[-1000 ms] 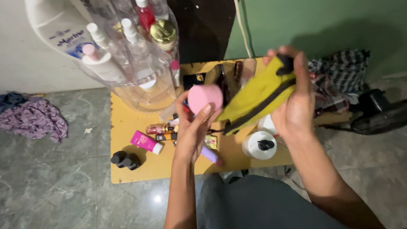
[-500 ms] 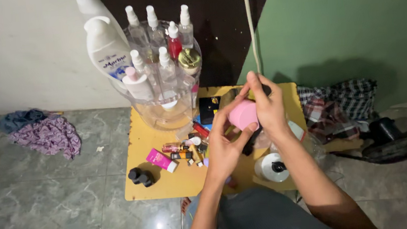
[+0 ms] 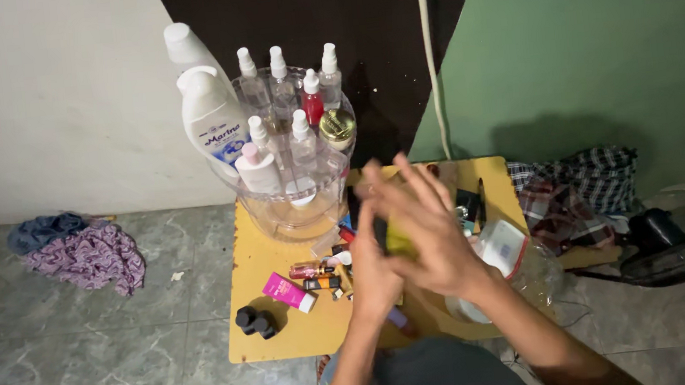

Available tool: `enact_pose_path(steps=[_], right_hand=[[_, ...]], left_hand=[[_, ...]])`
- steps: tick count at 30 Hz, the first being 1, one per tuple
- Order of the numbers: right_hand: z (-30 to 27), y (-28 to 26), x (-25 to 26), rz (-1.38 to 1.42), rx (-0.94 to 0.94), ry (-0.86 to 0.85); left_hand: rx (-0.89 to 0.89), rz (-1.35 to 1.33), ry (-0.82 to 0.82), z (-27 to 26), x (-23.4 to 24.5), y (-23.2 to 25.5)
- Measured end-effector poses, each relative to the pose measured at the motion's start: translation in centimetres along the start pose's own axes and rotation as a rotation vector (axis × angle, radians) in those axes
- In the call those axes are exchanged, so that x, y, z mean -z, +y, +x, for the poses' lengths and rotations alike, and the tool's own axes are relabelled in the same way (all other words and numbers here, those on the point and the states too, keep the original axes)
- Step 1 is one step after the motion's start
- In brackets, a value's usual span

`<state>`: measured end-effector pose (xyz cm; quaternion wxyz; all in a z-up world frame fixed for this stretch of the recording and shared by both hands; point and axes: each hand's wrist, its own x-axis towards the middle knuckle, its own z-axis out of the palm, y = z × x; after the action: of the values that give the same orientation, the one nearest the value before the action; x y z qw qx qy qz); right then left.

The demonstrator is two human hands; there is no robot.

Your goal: The person packs various cosmetic items, including a pink sponge, tubes, and bottles, into a yellow zippered pouch. They handle the items one by one, placing them into the pouch and occasionally adjusting the contents before zipping it closed.

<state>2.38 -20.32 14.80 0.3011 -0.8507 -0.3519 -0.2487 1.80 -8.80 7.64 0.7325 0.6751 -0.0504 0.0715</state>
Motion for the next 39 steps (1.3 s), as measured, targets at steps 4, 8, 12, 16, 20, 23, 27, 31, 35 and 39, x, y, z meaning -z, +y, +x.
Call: enact_pose_path(steps=[4, 8, 12, 16, 20, 23, 27, 31, 35, 39], right_hand=[[-0.6, -0.2, -0.6, -0.156, -0.077, 0.043], [-2.1, 2.9, -1.2, 0.251, -0.469, 0.069], [-3.1, 7.1, -1.7, 0.577, -0.696, 0.064], [-1.3, 6.4, -1.0, 1.517, -0.886, 0.454], [-0.5, 1.2, -1.1, 0.969, -0.700, 0.494], [-1.7, 1.7, -0.9, 0.628, -0.510, 0.373], [-3.0, 4.7, -1.9, 0.793, -0.665, 0.406], [-2.3, 6.2, -1.1, 0.662, -0.759, 0.543], [-0.5, 3.2, 2.4, 0.809, -0.672, 0.518], [-0.3, -1.6, 2.7, 0.108, 0.060, 0.203]], left_hand=[[0.199, 0.273, -0.149, -0.5, 1.3, 1.5], [-0.059, 0.304, -0.110, -1.3, 1.3, 3.0], [-0.014, 0.014, -0.135, -1.7, 0.7, 3.4], [0.011, -0.328, -0.049, -1.8, -0.6, 3.1], [0.058, 0.048, 0.067, -2.2, -2.0, 2.4], [0.008, -0.311, -0.238, -2.3, -0.4, 1.3], [0.297, -0.383, -0.209, -2.9, -0.2, 0.3], [0.351, -0.488, -0.020, -2.8, -2.8, 0.3], [0.378, -0.449, 0.126, -2.0, -2.8, 0.4], [0.222, -0.256, 0.155, -2.7, -4.7, -2.0]])
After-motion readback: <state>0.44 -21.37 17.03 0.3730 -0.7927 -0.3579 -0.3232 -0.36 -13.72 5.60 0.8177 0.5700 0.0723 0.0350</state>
